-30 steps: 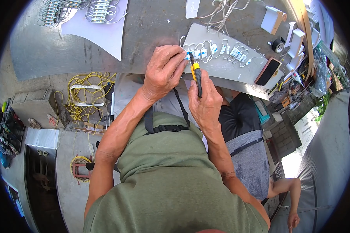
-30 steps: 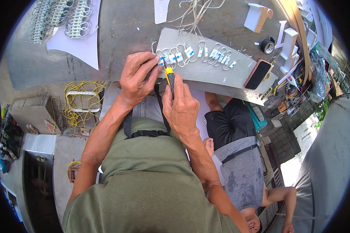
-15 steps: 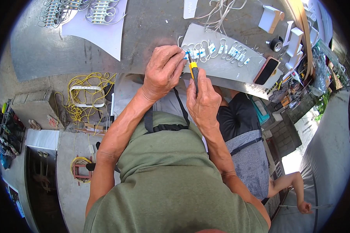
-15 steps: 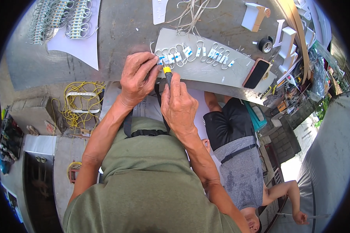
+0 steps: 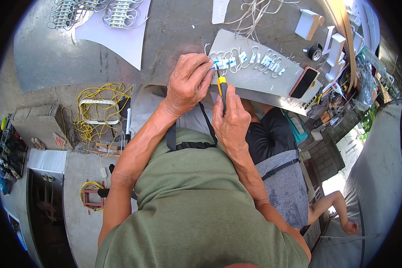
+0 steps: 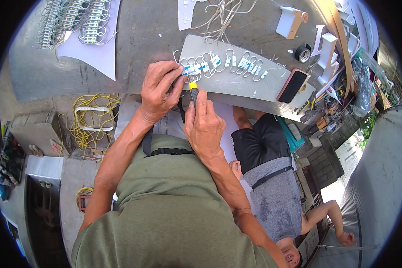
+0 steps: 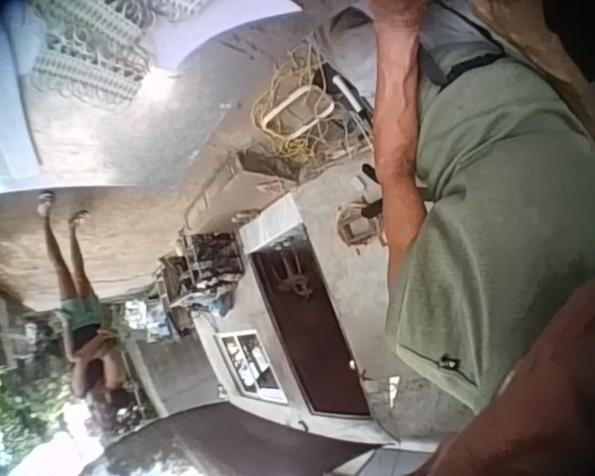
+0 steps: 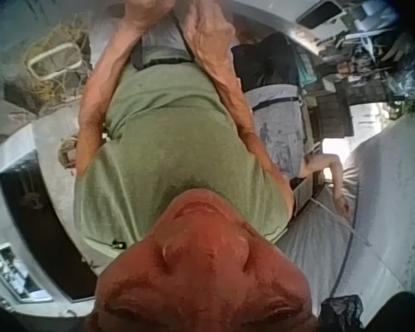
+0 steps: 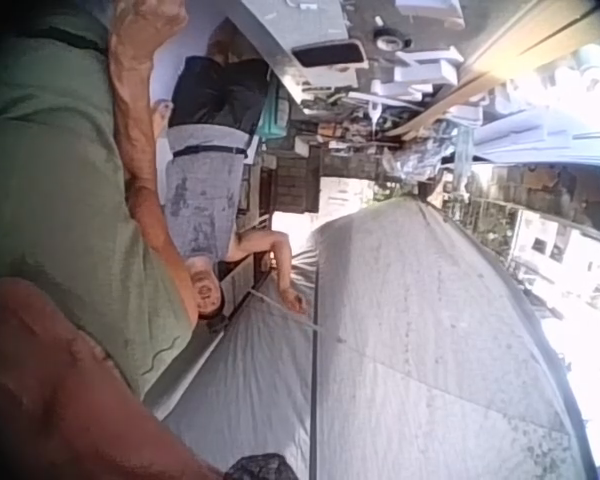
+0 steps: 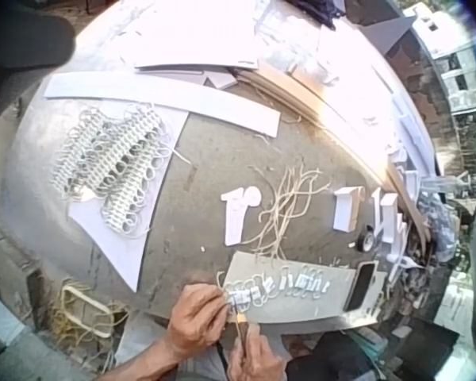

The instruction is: Assembling and preparing small LED light modules on a work table.

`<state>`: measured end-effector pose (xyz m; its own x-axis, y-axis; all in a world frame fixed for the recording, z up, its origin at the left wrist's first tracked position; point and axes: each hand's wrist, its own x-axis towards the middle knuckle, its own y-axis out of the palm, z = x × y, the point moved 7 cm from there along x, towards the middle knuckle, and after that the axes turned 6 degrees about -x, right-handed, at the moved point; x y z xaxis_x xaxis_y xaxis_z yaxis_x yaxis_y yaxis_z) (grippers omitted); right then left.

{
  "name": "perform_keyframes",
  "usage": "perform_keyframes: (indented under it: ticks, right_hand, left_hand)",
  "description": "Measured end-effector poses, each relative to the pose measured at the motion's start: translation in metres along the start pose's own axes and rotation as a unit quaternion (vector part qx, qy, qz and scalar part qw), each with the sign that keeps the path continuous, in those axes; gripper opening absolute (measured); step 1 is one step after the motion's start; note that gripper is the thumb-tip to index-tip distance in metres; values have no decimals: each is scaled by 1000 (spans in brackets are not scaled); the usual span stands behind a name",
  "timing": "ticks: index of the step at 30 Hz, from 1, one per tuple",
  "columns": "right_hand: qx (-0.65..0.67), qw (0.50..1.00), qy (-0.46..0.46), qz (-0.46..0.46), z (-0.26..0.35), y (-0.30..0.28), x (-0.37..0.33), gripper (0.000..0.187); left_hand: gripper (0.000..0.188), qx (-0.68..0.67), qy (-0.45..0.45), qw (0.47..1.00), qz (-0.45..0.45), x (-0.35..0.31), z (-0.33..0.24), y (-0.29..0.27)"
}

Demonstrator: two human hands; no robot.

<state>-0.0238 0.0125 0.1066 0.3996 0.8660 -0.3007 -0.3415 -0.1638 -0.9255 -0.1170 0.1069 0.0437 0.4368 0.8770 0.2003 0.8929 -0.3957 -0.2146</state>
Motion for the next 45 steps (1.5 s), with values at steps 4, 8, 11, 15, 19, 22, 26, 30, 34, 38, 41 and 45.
perform_keyframes:
  ticks: [4, 8, 11, 15, 19, 22, 26, 30, 34, 38, 41, 45]
  right_hand:
    - [-1, 1000, 3, -2, -2, -1, -2, 45]
    - [-6, 1000, 6, 5, -3, -1, -4, 44]
    - [10, 1000, 14, 11, -4, -1, -7, 43]
    - [17, 1000, 19, 10, -4, -5, -8, 42]
    - [19, 999, 23, 24, -4, -8, -6, 42]
    - [34, 999, 29, 25, -5, -11, -10, 43]
    - [47, 999, 23, -18, -8, -19, -10, 43]
    - [65, 998, 15, -17, -6, -11, -8, 43]
    - [65, 998, 4, -22, -1, -8, -2, 43]
    - [60, 998, -2, -6, 3, -7, 4, 44]
    - [56, 998, 3, 0, 2, -3, 5, 45]
    - [45, 999, 2, 0, 3, -3, 6, 45]
  left_hand:
    - [31, -2, 2, 1000, 4, 1, -1, 0]
    - [31, 2, -1, 1000, -1, 0, 0, 0]
    - [30, -2, 5, 1000, 0, -1, -1, 0]
    - [30, 1, 5, 1000, 1, -2, 0, 0]
    - [30, 1, 2, 1000, 2, 0, 0, 0]
    - [31, 0, 1, 1000, 1, 0, 0, -1]
    - [32, 3, -19, 1000, 10, 1, 0, -6]
    - [31, -25, -65, 997, -12, -3, 4, -12]
    - [26, -8, -54, 998, -27, -4, 2, -11]
    - [26, 0, -71, 997, -28, -5, 5, -9]
    - [22, -7, -70, 997, -35, -4, 4, -7]
    - [23, -15, -80, 996, -38, -4, 5, -7]
